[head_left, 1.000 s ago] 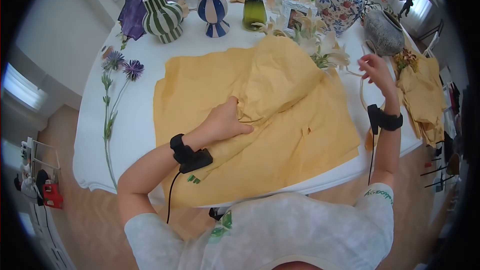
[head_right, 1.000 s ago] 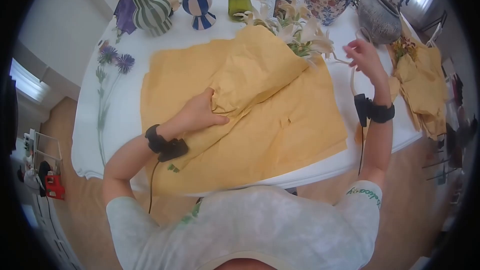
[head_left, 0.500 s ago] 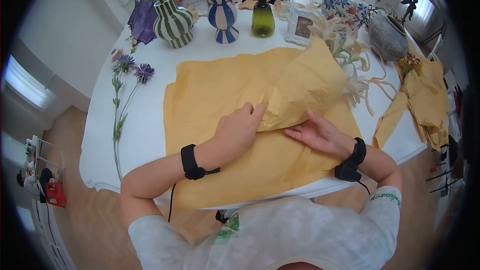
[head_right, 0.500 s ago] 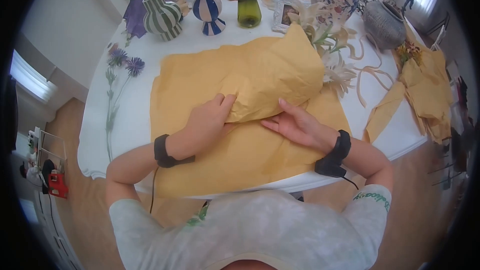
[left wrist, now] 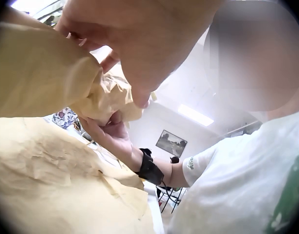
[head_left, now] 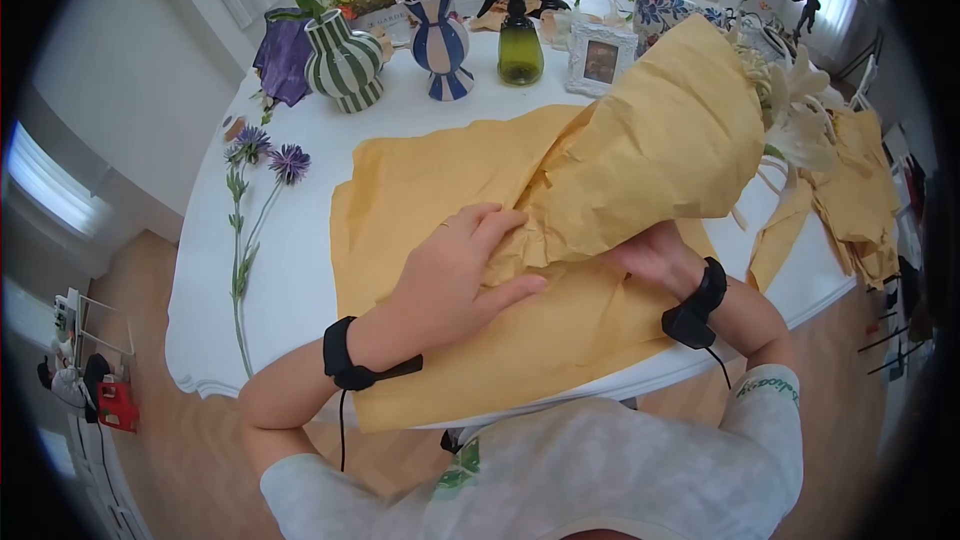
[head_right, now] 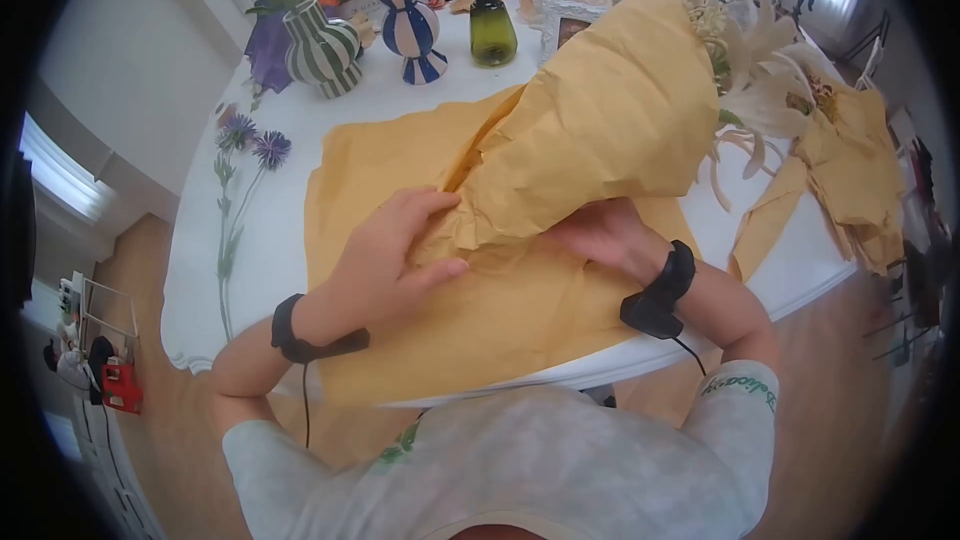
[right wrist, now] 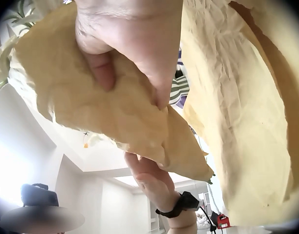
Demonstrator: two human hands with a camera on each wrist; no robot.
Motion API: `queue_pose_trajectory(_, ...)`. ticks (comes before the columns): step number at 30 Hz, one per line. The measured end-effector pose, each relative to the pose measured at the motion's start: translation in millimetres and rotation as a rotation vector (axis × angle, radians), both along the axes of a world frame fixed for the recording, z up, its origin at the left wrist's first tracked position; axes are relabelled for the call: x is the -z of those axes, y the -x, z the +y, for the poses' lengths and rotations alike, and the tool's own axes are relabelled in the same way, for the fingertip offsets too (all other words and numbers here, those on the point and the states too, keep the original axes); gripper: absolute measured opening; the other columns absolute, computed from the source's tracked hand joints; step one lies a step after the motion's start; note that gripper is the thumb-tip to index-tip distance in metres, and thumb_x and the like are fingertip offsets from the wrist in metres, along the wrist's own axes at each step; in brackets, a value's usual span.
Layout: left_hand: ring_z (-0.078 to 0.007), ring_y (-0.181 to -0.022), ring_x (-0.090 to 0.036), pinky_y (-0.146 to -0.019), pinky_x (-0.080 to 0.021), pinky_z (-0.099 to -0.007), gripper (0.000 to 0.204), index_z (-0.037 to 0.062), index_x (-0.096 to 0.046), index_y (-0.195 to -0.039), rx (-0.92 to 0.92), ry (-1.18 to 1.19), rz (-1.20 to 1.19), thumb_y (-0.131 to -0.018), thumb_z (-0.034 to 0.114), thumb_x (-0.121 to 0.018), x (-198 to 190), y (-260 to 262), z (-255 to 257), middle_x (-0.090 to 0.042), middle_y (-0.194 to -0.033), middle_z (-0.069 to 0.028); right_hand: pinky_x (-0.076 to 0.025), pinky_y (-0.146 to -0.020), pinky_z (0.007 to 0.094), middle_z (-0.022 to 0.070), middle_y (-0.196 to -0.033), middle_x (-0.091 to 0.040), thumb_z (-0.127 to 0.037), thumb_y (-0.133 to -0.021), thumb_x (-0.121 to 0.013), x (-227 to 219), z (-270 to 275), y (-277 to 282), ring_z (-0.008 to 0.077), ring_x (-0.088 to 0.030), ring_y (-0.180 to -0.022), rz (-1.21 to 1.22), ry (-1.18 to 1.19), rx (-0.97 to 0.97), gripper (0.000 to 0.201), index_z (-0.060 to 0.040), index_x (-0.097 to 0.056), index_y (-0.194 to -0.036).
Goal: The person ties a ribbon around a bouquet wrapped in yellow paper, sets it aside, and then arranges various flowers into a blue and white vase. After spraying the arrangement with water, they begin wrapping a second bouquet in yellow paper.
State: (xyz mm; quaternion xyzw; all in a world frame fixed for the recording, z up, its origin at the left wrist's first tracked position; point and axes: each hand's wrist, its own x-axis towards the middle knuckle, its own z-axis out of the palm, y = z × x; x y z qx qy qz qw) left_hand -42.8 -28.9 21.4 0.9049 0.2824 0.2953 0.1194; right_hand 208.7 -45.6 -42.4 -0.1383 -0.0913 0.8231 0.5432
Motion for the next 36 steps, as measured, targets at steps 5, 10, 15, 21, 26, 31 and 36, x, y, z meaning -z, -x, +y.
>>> queue_pose_trajectory(5,-0.0263,-0.075,-0.057,-0.068,-0.044,-0.0314,0.026,0.0048,-0.053,-0.099,-0.139,0.515,-0.123,-0.080,0.022,-0.058,0,11,27,-0.058,-0.088,-0.0119,-0.034,-0.100,0.0377,0.0109,-0.128,-0.040,-0.027,-0.086,-0.053,30,5,-15,0.0238,-0.041,-0.115,-0.104,-0.039,-0.074,0.048,-0.0029,-0.036,-0.123)
queue_pose_trajectory(10,-0.0128,-0.086,-0.052,-0.077,-0.041,-0.0252,0.014,0.0018,-0.053,-0.093,-0.124,0.550,-0.055,-0.080,0.004,-0.054,15,20,45,-0.056,-0.089,-0.0057,-0.034,-0.100,0.0378,0.0108,-0.127,-0.040,-0.023,-0.087,-0.051,30,6,-9,0.0235,-0.041,-0.116,-0.183,-0.087,-0.121,0.044,-0.0028,-0.036,-0.123)
queue_pose_trajectory(15,-0.0254,-0.072,-0.060,-0.064,-0.045,-0.0316,0.016,0.0039,-0.055,-0.091,-0.155,0.397,-0.174,-0.076,0.000,-0.054,31,27,59,-0.062,-0.080,-0.0105,-0.035,-0.100,0.0373,0.0108,-0.127,-0.041,-0.018,-0.088,-0.049,33,7,9,0.0230,-0.042,-0.115,-0.190,-0.063,-0.108,0.039,-0.0022,-0.037,-0.122)
queue_pose_trajectory(21,-0.0244,-0.073,-0.060,-0.064,-0.046,-0.0312,0.015,0.0034,-0.056,-0.089,-0.167,0.409,-0.123,-0.076,-0.002,-0.053,38,34,59,-0.062,-0.080,-0.0112,-0.041,-0.095,0.0318,0.0107,-0.122,-0.047,-0.010,-0.088,-0.048,30,-28,7,0.0211,-0.049,-0.107,-0.298,0.222,-0.285,0.033,0.0009,-0.041,-0.119)
queue_pose_trajectory(26,-0.0149,-0.071,-0.054,-0.067,-0.043,-0.0264,0.026,0.0046,-0.056,-0.097,-0.133,0.626,-0.077,-0.073,-0.004,-0.053,29,39,65,-0.060,-0.086,-0.0060,-0.044,-0.084,0.0305,0.0104,-0.110,-0.055,-0.016,-0.087,-0.052,-76,-47,21,0.0215,-0.055,-0.098,-1.262,-0.769,-0.876,0.029,0.0003,-0.049,-0.111)
queue_pose_trajectory(31,-0.0084,-0.067,-0.035,-0.065,-0.034,-0.0206,0.041,0.0057,-0.053,-0.108,0.080,0.741,-0.004,-0.068,-0.002,-0.058,5,39,76,-0.048,-0.083,0.0033,-0.033,-0.095,0.0368,0.0157,-0.114,-0.050,-0.026,-0.074,-0.065,-85,12,2,0.0312,-0.043,-0.111,-2.283,-1.292,0.018,0.049,-0.0023,-0.049,-0.113)
queue_pose_trajectory(36,-0.0069,-0.064,-0.033,-0.060,-0.033,-0.0206,0.038,0.0066,-0.054,-0.105,0.059,0.800,0.067,-0.068,0.002,-0.062,0,47,91,-0.040,-0.073,0.0043,-0.031,-0.095,0.0366,0.0132,-0.102,-0.052,-0.034,-0.068,-0.069,-77,33,-8,0.0295,-0.045,-0.104,-2.508,-1.111,-0.218,0.056,-0.0036,-0.051,-0.111)
